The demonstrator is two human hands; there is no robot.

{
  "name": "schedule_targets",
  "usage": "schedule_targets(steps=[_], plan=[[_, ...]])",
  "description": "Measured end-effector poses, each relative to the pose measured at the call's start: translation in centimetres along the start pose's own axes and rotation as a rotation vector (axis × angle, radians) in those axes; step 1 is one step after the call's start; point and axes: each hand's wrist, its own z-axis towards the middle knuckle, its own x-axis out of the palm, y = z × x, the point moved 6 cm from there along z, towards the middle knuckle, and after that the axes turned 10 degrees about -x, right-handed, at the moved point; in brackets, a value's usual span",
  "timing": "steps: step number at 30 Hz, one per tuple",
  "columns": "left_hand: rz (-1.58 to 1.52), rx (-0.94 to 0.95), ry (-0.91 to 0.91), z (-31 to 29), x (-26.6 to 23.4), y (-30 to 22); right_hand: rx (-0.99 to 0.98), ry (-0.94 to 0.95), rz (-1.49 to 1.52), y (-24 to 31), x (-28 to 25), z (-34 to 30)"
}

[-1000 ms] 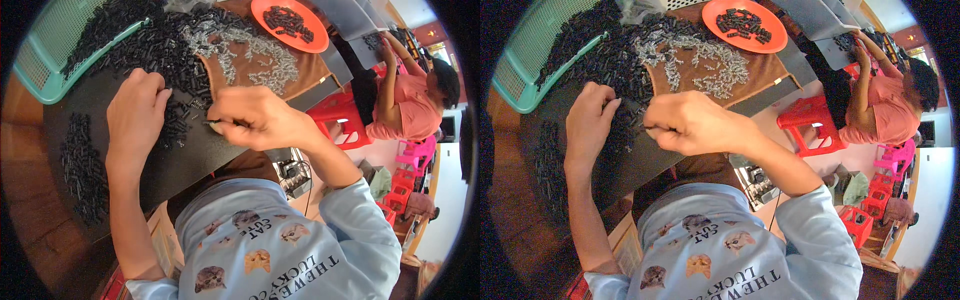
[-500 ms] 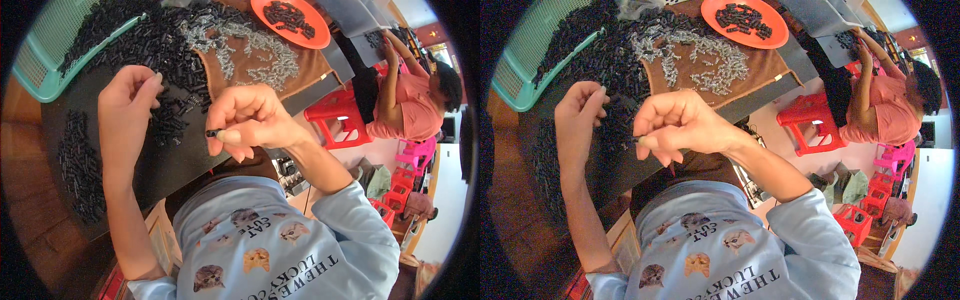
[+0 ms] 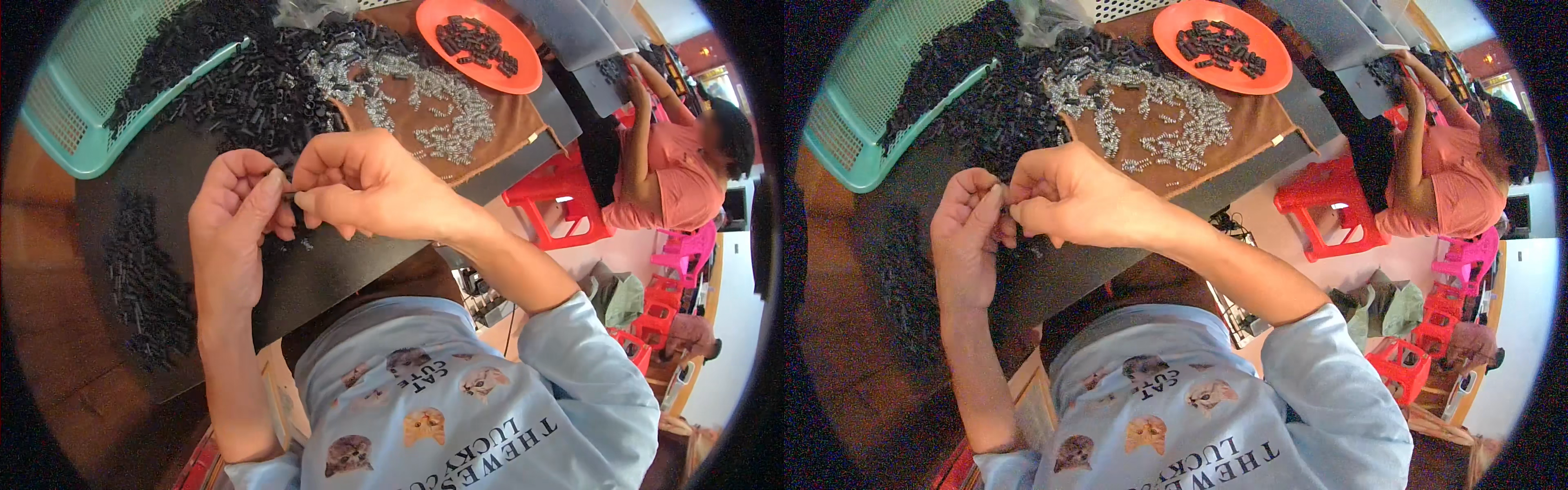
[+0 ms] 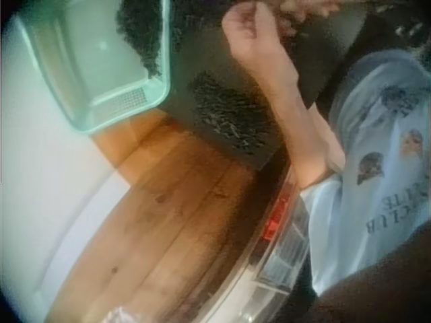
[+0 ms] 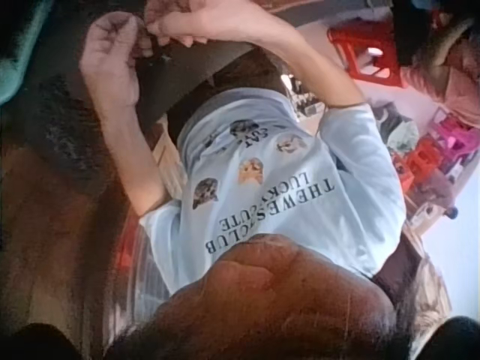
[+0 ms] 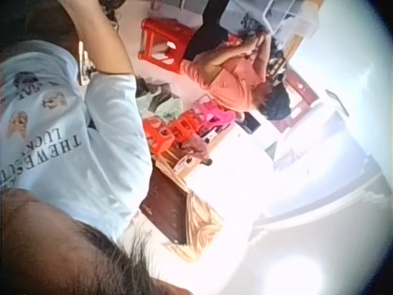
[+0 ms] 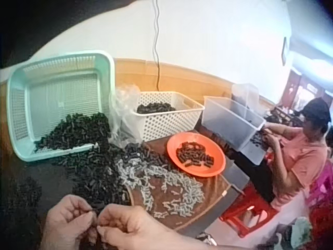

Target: Assembling small black plastic tubes with silver metal inserts by hand at a workbench.

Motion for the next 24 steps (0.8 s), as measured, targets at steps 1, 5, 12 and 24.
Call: schedule_targets(steps=[1,5,12,24], plan=[[0.001,0.013,-0.031,0.0,-0.2,0.0,-0.033,-0.001,-0.07,-0.1,-0.1,0.1],[0.03,-0.01,-0.015,-0.4,-0.3,-0.3,-0.229,0.033,-0.391,1.1,-0.2,0.5],[-0.067,-0.057,0.012,-0.7,-0.1,0.1,-0.291,0.056,-0.55,2.1,0.4,1.2],[-0.215,-0.064,0.015,-1.4,-0.2,-0.5,-0.388,-0.047,-0.459,3.4,0.0,2.0]])
